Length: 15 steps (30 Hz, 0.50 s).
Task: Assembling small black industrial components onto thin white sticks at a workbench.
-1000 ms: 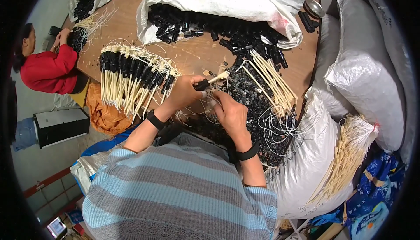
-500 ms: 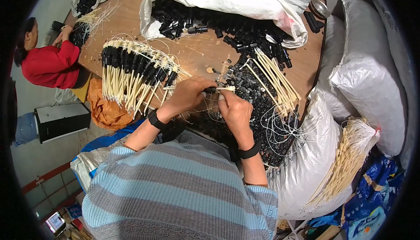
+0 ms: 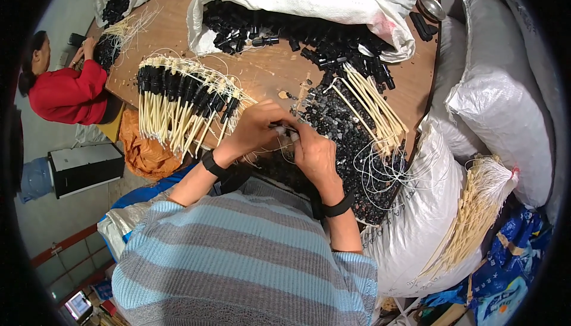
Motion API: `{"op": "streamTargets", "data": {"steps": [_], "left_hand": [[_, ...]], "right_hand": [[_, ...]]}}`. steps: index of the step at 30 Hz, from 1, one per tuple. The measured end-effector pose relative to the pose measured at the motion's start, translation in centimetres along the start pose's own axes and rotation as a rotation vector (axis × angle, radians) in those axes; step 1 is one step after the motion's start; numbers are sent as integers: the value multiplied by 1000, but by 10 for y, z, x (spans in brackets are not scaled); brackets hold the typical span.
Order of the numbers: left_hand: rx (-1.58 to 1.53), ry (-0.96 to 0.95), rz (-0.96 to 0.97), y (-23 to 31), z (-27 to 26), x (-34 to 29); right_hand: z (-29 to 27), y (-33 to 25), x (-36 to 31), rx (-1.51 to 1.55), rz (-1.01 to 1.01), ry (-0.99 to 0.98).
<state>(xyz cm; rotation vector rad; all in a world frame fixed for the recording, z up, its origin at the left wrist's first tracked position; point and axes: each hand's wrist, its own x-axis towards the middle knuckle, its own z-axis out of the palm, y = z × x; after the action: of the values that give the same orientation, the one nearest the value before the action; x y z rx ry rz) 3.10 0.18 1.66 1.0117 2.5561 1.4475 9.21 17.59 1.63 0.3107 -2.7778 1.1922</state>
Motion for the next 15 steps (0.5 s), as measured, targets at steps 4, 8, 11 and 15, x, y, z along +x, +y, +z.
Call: {"op": "streamTargets", "data": {"steps": [4, 8, 11, 15], "left_hand": [[-198, 88, 72, 1, -3, -4], [-401, -29, 26, -8, 1, -6], [-69, -62, -146, -29, 3, 10], [231, 179, 133, -57, 17, 41]], "right_hand": [[0, -2, 0, 308, -7, 99], [7, 11, -9, 260, 3, -4], [4, 11, -11, 439, 348, 20], [5, 19, -12, 361, 391, 94]]}}
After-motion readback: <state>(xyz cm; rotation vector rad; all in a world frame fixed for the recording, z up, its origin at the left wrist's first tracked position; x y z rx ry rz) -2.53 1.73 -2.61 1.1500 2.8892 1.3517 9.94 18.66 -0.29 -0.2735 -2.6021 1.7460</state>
